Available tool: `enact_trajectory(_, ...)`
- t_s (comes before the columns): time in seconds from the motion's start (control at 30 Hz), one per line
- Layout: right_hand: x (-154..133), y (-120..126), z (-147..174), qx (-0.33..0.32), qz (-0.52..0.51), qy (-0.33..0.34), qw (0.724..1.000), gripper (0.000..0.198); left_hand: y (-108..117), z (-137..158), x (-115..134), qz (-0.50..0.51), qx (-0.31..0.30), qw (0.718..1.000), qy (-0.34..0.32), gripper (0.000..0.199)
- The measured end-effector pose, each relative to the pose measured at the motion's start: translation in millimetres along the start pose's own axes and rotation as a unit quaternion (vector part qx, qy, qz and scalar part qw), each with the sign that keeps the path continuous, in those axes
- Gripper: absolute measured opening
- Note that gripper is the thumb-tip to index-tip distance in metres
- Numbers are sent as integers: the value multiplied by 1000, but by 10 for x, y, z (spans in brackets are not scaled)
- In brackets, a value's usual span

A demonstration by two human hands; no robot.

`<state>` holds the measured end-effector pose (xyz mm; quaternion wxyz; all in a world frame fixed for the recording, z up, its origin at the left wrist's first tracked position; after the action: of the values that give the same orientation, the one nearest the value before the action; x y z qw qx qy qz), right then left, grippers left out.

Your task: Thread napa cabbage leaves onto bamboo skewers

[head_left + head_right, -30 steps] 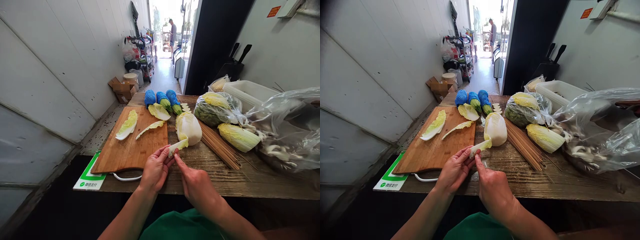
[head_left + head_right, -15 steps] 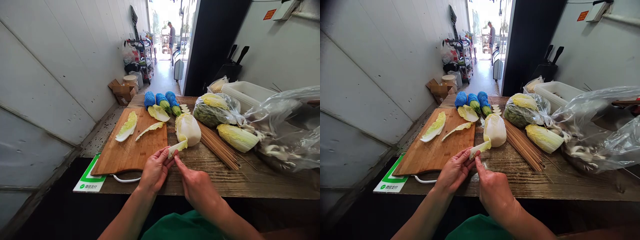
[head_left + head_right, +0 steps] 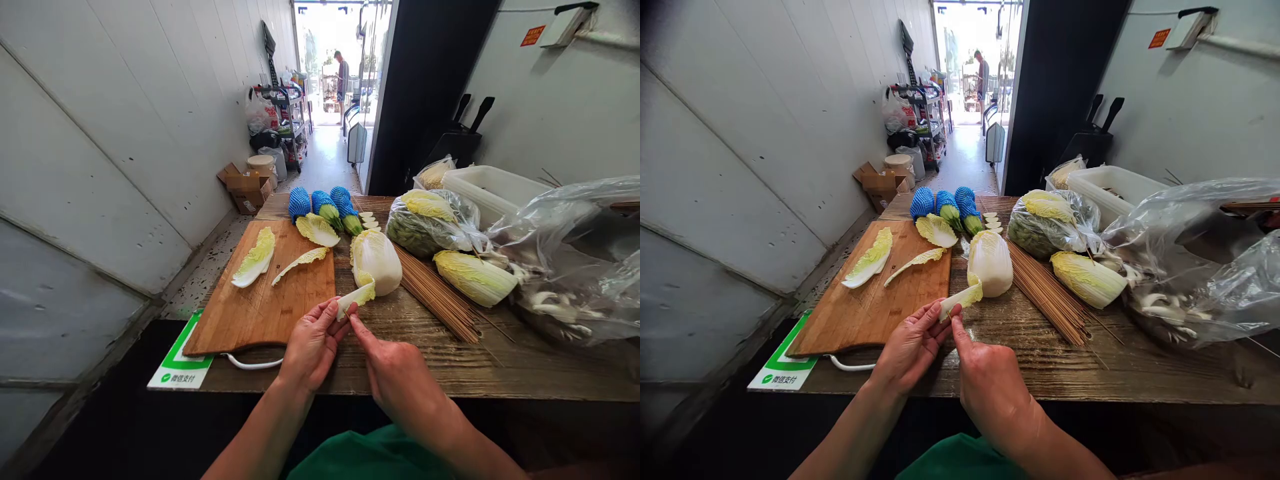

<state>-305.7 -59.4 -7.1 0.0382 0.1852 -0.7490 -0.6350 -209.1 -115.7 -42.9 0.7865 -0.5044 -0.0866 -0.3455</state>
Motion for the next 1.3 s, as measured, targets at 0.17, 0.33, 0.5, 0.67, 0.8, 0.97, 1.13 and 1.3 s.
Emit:
enact_trajectory(0.17, -13, -18, -17, 29, -9, 6, 1000, 59, 13, -16, -5, 15, 3, 1000, 8, 11)
enact_trajectory(0.33, -24, -24, -2, 67, -52, 24, 996, 55, 26, -21, -1, 18, -9, 1000, 12, 12)
enact_trajectory(0.5, -12, -3, 11, 74, -58, 30, 995, 53, -2, -3, -4, 29, 4, 1000, 1, 12)
enact_trajectory(0.67, -1, -14, 29, 69, -71, 33, 995, 55, -22, 9, 5, 30, 15, 999, -5, 10)
enact_trajectory(0.8, 10, -31, 53, 67, -74, 14, 995, 56, -37, 30, -3, 25, 10, 1000, -8, 9)
enact_trajectory(0.97, -2, -11, 63, 73, -80, 6, 994, 55, -42, 44, -31, 16, 5, 1000, -19, 10)
enact_trajectory(1.13, 2, -1, 60, 62, -78, -8, 995, 54, -33, 35, -50, 13, 2, 1000, -19, 10)
enact_trajectory(1.3, -2, 3, 55, 64, -82, -9, 995, 54, -37, 39, -49, 8, -4, 1000, -16, 9)
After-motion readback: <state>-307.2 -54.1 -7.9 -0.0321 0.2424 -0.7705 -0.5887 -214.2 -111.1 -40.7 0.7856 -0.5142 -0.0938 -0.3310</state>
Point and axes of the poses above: each hand's wrist, its own z-axis away from the middle knuckle, its own y-axis out of the back of the hand, x = y × z, the point moved 6 cm from there along -z, towards the middle knuckle, and after that the axes turned 9 degrees about z, right-handed, at the moved point
